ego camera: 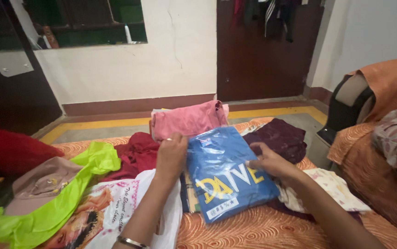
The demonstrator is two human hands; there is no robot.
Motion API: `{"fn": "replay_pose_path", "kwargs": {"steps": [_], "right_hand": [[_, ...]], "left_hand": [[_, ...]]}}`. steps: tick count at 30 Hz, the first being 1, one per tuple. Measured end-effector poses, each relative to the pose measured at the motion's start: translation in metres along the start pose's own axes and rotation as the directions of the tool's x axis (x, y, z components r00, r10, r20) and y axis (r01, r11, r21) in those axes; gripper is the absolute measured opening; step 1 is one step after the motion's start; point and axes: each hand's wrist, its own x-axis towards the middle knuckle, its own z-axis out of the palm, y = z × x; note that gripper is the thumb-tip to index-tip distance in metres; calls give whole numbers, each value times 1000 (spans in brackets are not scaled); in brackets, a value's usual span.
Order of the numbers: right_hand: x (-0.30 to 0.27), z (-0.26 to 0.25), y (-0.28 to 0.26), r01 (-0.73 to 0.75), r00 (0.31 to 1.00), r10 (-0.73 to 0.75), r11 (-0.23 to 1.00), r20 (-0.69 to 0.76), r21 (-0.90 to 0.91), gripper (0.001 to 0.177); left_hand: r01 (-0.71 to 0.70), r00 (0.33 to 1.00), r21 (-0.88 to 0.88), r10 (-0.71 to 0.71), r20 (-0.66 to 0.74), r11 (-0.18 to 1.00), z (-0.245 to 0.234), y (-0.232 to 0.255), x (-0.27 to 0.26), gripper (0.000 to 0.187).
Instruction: The person folds a blue t-shirt and places it into a clear plastic bag. They then place a beige garment and the blue shirt into a green plastic bag, followed by a dark blue t-shirt into a white plastic bag. The person arranges the bags on the bed.
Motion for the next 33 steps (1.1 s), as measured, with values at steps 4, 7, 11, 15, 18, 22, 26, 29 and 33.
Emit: {"fn": "replay_pose_path", "kwargs": {"steps": [4,7,11,15,18,22,26,29,33], "right_hand": [[28,6,-31,201,954,-288,824,-86,-529,76],[73,21,-53,420,856,-517,670,22,-612,63],[139,47,-69,409,859,-500,541,109,-735,58],[195,50,-75,318,895,-446,632,5,-707,57],[229,42,-81,279,894,-447,574,-9,-769,59],[267,37,-87,374,761,-637,274,125,-886,48],[281,49,-71,437,848,-506,496,159,-751,65],[274,58,-59,471,804,-540,325,248,-820,70],[267,53,-63,433,872,-439,487,216,-758,64]], "left_hand": [[-160,948,200,207,-243,967,15,-11,17,56],[-162,980,137,175,-92,977,26,-28,31,69],[-145,989,175,144,19,974,32,-46,56,84],[-93,975,159,57,215,983,24,-63,101,96],[-61,955,101,28,295,993,14,-70,133,90],[-45,885,169,-40,464,985,7,-78,166,66],[35,922,74,-61,383,997,36,-81,162,80],[126,901,-14,-108,420,992,63,-87,154,83],[198,922,-111,-147,357,974,74,-105,157,67]]}}
